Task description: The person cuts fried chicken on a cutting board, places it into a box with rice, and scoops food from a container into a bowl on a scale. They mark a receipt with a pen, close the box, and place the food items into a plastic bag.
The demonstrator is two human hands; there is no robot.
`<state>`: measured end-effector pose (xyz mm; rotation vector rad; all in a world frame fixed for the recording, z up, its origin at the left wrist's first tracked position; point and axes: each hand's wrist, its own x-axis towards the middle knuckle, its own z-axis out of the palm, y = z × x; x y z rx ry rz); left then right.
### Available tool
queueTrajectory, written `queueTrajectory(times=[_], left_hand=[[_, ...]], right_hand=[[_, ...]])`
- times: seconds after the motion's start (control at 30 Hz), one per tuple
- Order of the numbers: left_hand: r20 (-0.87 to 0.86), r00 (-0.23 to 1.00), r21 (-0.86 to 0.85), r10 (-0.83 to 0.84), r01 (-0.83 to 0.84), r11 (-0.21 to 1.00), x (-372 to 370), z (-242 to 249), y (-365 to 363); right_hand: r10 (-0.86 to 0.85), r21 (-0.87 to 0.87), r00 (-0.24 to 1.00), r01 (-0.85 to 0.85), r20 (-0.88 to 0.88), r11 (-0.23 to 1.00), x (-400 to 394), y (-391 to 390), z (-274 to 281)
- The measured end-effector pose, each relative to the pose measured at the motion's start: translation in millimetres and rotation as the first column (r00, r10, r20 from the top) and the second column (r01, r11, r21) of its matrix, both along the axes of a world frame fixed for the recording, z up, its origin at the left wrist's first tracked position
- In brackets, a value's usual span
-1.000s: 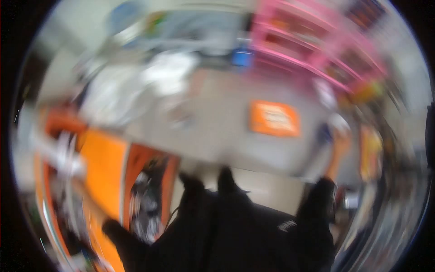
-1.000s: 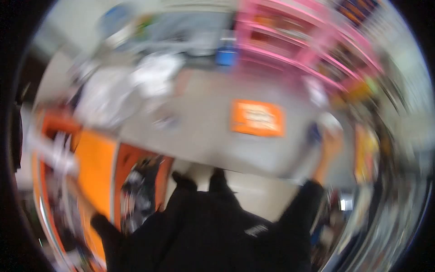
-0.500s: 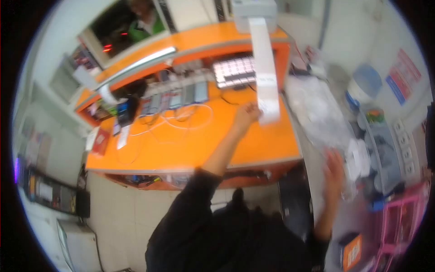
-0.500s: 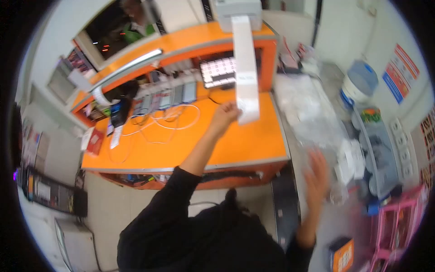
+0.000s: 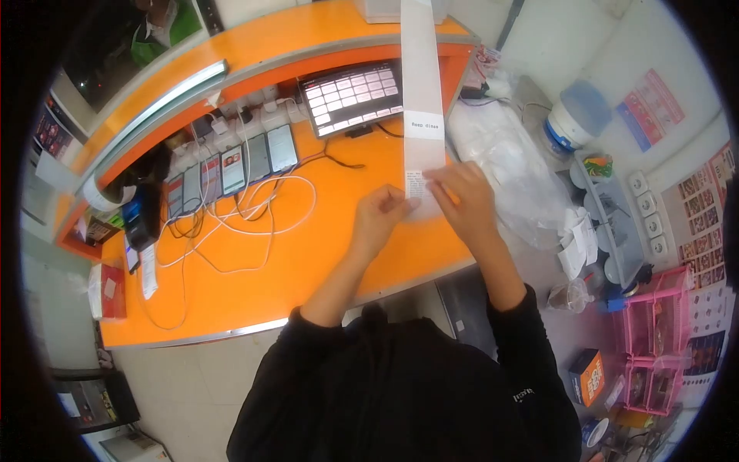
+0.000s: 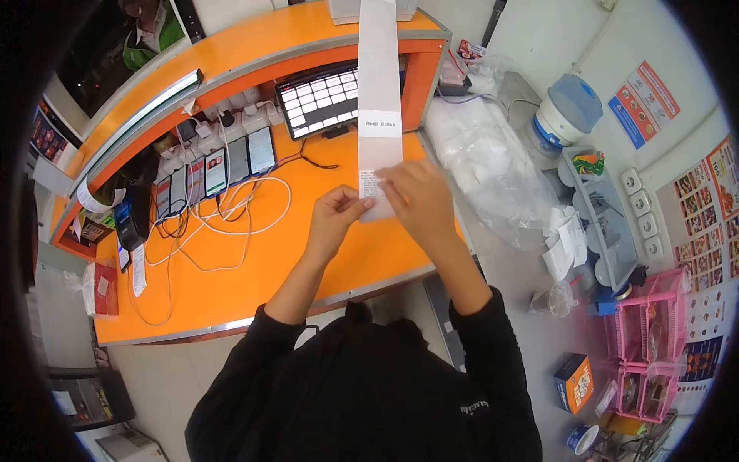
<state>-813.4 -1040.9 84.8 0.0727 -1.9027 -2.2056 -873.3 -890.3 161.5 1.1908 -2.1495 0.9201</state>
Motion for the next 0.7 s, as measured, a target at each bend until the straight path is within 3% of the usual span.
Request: queueTrajectory(times=[0.07, 0.13, 0.27, 0.33, 0.47, 0.53, 0.57, 0.67, 0.7], left_hand=[[-0.023, 1.000, 0.013, 0.000, 0.001, 1.000, 1.5, -2.5, 0.0], [-0.063, 0.998, 0.035, -0.001, 0.003, 0.999, 6.1, -4.7, 0.5], [-0.095, 0.995, -0.138, -0.035, 0.021, 0.990, 5.5, 1.0, -5.6], [-0.142, 0.990, -0.253, -0.025, -0.012, 0.967, 2.0, 2.8, -6.5], [-0.061, 0.998, -0.163, 0.034, -0.044, 0.986, 0.2, -12.6, -1.7], [0.016, 0.999, -0.176, 0.031, -0.028, 0.984, -2.6, -21.2, -6.0], [0.059, 0.991, -0.218, 0.117, -0.101, 0.971, -6.3, -35.4, -9.4], [0.085, 0.989, -0.121, 0.121, -0.110, 0.987, -22.3, -76.4, -29.1], [0.032, 0.996, -0.062, 0.086, -0.084, 0.995, -32.5, -95.6, -40.4]], right_hand=[[0.101, 0.036, 0.994, -0.103, 0.044, 0.994, 8.5, 0.8, -0.6], [0.070, -0.009, 0.996, -0.070, 0.048, 0.998, 12.7, -2.8, -11.3], [0.011, 0.006, 0.999, -0.011, -0.047, 1.000, 15.5, -7.4, -16.3], [0.031, -0.003, 0.999, -0.031, 0.014, 1.000, 14.5, -7.0, -18.5], [0.019, -0.096, 0.984, -0.002, 0.177, 0.995, 3.2, -6.9, -25.5], [0.156, -0.472, 0.805, 0.167, 0.572, 0.866, -1.9, 1.6, -27.1], [0.252, -0.604, 0.685, 0.338, 0.684, 0.722, -3.8, 18.0, -27.2], [0.554, -0.851, 0.661, 0.489, 0.506, 0.193, -3.5, 90.8, -42.8], [0.481, -0.770, 0.609, 0.568, 0.631, 0.291, 10.2, 117.6, -62.3]])
